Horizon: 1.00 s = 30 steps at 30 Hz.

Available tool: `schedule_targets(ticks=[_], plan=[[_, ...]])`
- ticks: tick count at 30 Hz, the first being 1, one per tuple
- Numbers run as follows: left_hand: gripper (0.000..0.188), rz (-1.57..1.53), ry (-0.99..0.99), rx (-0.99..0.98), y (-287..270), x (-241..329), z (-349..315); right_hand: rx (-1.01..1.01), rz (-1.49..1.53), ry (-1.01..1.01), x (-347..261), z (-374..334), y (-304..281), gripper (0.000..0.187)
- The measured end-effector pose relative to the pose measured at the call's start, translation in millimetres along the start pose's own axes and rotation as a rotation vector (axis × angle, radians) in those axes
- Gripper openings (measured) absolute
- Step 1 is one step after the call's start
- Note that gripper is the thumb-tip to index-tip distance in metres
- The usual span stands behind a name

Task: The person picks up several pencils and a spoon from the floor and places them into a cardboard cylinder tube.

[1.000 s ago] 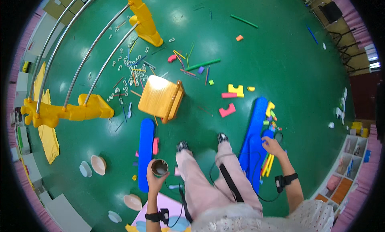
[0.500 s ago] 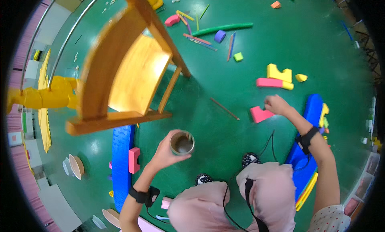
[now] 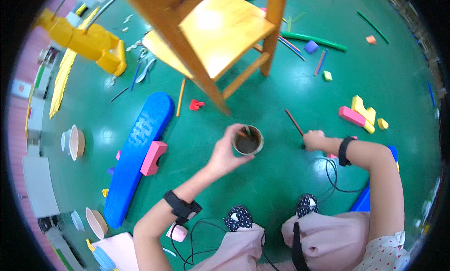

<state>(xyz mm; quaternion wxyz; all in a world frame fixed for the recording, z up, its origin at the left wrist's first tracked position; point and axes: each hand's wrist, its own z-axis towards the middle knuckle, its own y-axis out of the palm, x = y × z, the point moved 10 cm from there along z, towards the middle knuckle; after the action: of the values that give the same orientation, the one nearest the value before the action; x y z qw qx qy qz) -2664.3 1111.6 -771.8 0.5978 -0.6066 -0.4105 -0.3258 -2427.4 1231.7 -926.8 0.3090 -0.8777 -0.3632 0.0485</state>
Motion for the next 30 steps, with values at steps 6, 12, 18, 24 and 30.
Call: schedule_targets(ticks=[6,12,18,24,30], plan=[[0.079,-0.066,-0.058,-0.097,23,-31,-31,0.13,-0.005,-0.082,-2,-12,-16,0.026],[0.077,-0.095,-0.046,-0.094,27,-36,-32,0.377,0.794,-0.375,8,-55,-65,0.014],[0.079,-0.09,-0.082,-0.102,27,-42,-30,1.026,0.641,-0.608,-28,-207,-179,0.007],[0.079,-0.147,-0.038,-0.084,29,-44,-33,1.284,0.605,-0.972,-69,-279,-202,0.016],[0.079,-0.185,-0.044,-0.073,29,-46,-32,1.361,0.615,-1.122,-86,-308,-209,0.018]])
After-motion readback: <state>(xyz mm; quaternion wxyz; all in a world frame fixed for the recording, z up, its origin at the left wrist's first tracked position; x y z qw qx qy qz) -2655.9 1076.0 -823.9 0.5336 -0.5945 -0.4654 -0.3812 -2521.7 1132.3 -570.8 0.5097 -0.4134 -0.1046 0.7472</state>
